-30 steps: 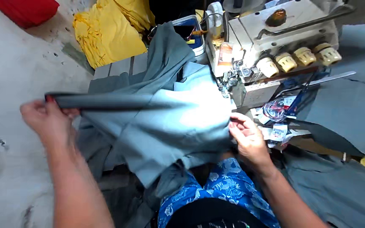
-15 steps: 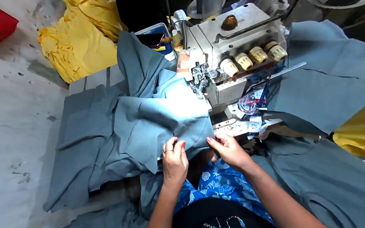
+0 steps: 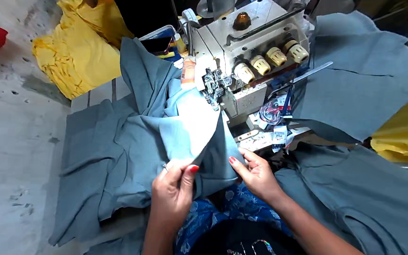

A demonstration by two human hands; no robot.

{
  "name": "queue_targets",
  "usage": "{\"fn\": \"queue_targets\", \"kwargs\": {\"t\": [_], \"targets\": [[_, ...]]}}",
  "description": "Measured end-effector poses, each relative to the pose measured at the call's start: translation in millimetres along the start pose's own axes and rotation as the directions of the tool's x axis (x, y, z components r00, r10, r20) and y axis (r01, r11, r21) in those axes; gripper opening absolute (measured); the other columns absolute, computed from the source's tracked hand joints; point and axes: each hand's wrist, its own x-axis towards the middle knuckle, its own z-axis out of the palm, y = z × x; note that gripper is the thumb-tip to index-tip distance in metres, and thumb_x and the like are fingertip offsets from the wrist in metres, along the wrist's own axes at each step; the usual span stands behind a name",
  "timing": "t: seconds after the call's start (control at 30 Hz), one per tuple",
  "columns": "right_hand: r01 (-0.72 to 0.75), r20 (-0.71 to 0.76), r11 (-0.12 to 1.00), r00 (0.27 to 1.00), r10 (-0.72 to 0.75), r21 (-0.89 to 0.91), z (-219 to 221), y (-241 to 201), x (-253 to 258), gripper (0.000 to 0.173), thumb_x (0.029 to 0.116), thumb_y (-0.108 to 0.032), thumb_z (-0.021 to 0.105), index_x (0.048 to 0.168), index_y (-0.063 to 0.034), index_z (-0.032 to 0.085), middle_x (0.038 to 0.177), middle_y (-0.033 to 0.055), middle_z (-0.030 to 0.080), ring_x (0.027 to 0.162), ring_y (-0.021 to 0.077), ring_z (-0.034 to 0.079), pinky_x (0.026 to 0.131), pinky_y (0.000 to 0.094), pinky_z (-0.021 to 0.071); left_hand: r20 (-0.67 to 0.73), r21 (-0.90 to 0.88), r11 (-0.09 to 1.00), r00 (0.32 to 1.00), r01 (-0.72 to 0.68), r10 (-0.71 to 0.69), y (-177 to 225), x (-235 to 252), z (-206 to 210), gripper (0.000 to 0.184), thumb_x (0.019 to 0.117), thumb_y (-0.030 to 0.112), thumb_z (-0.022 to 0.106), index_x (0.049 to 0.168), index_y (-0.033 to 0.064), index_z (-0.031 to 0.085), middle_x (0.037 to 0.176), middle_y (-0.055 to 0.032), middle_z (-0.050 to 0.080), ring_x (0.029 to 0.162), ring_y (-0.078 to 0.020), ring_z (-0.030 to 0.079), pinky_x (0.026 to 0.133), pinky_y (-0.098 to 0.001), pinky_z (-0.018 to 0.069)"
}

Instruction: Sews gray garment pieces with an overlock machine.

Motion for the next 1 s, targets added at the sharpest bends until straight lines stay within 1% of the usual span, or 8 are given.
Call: {"fn": "queue_targets", "kwargs": {"t": [0.07,0.2,0.33,0.5,0.67,0.8,0.87,1.0], "targets": [[0.099,-0.034,0.994,0.994,-0.101,-0.043,0.7,0.9,-3.2,0.025,0.0993,-0.009,0.059,0.118,0.0067,0.065,0.102,0.0017,0.075,0.085,-0.0041,0.07,0.076,0.0141,0.0587,0.132,0.127,0.985,0.986,-0.118,0.101,20.6,5.9,-7.4,0.03,0.1055,0.026,0.054,0.096,0.0055,0.073,0.08,-0.0027,0.067,0.076,-0.0014,0.061,0.073,-0.0134,0.049],[0.135,-0.059,0.987,0.988,-0.14,-0.084,1.3,5.4,-2.2,0.027,0.0992,-0.009,0.058,0.119,0.0077,0.066,0.105,0.0032,0.075,0.089,-0.0043,0.069,0.081,0.0145,0.0576,0.316,0.28,0.932,0.939,-0.229,0.136,32.4,4.2,11.3,0.028,0.1034,0.019,0.05,0.098,0.0086,0.075,0.07,-0.0052,0.061,0.058,-0.016,0.059,0.052,-0.0265,0.049],[0.172,-0.08,0.977,0.98,-0.182,-0.123,5.6,7.9,15.3,0.024,0.0974,-0.006,0.059,0.114,0.008,0.069,0.102,0.0058,0.076,0.095,-0.0037,0.069,0.089,0.0143,0.0554,0.332,0.317,0.926,0.938,-0.205,0.094,24.7,15.4,28.4,0.027,0.1013,0.015,0.05,0.099,0.006,0.076,0.075,-0.0069,0.066,0.065,-0.0186,0.066,0.057,-0.0307,0.0543],[0.145,-0.08,0.978,0.984,-0.158,-0.148,11.6,5.7,41.8,0.016,0.0974,-0.01,0.059,0.099,0.0,0.072,0.083,-0.0017,0.072,0.078,-0.0078,0.065,0.074,0.0112,0.0532,0.287,0.382,0.911,0.957,-0.156,0.044,19.7,46.4,43.5,0.025,0.1012,0.015,0.052,0.095,0.0065,0.075,0.077,-0.0078,0.07,0.072,-0.0226,0.071,0.062,-0.039,0.0574],[0.12,-0.073,0.965,0.987,-0.14,-0.234,12.0,1.1,58.4,0.019,0.0982,-0.011,0.058,0.093,0.0017,0.07,0.074,0.0007,0.065,0.067,-0.0025,0.059,0.065,0.0167,0.0498,0.277,0.488,0.872,0.955,-0.045,-0.106,22.6,75.2,57.2,0.02,0.0983,0.011,0.058,0.093,0.0052,0.076,0.075,-0.012,0.069,0.069,-0.0315,0.07,0.057,-0.0493,0.0542],[0.129,-0.075,0.963,0.986,-0.15,-0.238,13.0,-1.2,66.1,0.023,0.1002,-0.014,0.057,0.08,-0.0036,0.062,0.059,-0.0065,0.049,0.052,-0.005,0.047,0.053,0.0142,0.0421,0.26,0.53,0.845,0.962,-0.067,-0.087,15.2,93.9,65.4,0.017,0.0956,0.011,0.061,0.087,0.0041,0.074,0.08,-0.0127,0.069,0.081,-0.0319,0.069,0.07,-0.0526,0.0531],[0.132,-0.077,0.962,0.985,-0.154,-0.24,12.5,-1.8,66.1,0.022,0.1004,-0.014,0.057,0.086,-0.0013,0.068,0.061,-0.0054,0.054,0.054,-0.0049,0.048,0.055,0.0144,0.0425,0.261,0.55,0.834,0.959,-0.051,-0.113,15.0,98.6,66.3,0.017,0.0955,0.011,0.062,0.091,0.0032,0.076,0.083,-0.014,0.07,0.084,-0.0333,0.069,0.073,-0.0548,0.0529],[0.151,-0.08,0.947,0.98,-0.18,-0.285,13.7,-2.7,63.8,0.024,0.1008,-0.015,0.054,0.09,-0.0007,0.07,0.062,-0.0048,0.055,0.055,-0.0051,0.048,0.055,0.0143,0.0424,0.273,0.616,0.785,0.921,0.055,-0.279,35.2,95.5,61.7,0.019,0.0977,0.016,0.062,0.092,0.0054,0.077,0.076,-0.0141,0.069,0.075,-0.0344,0.07,0.062,-0.0525,0.0534]]}}
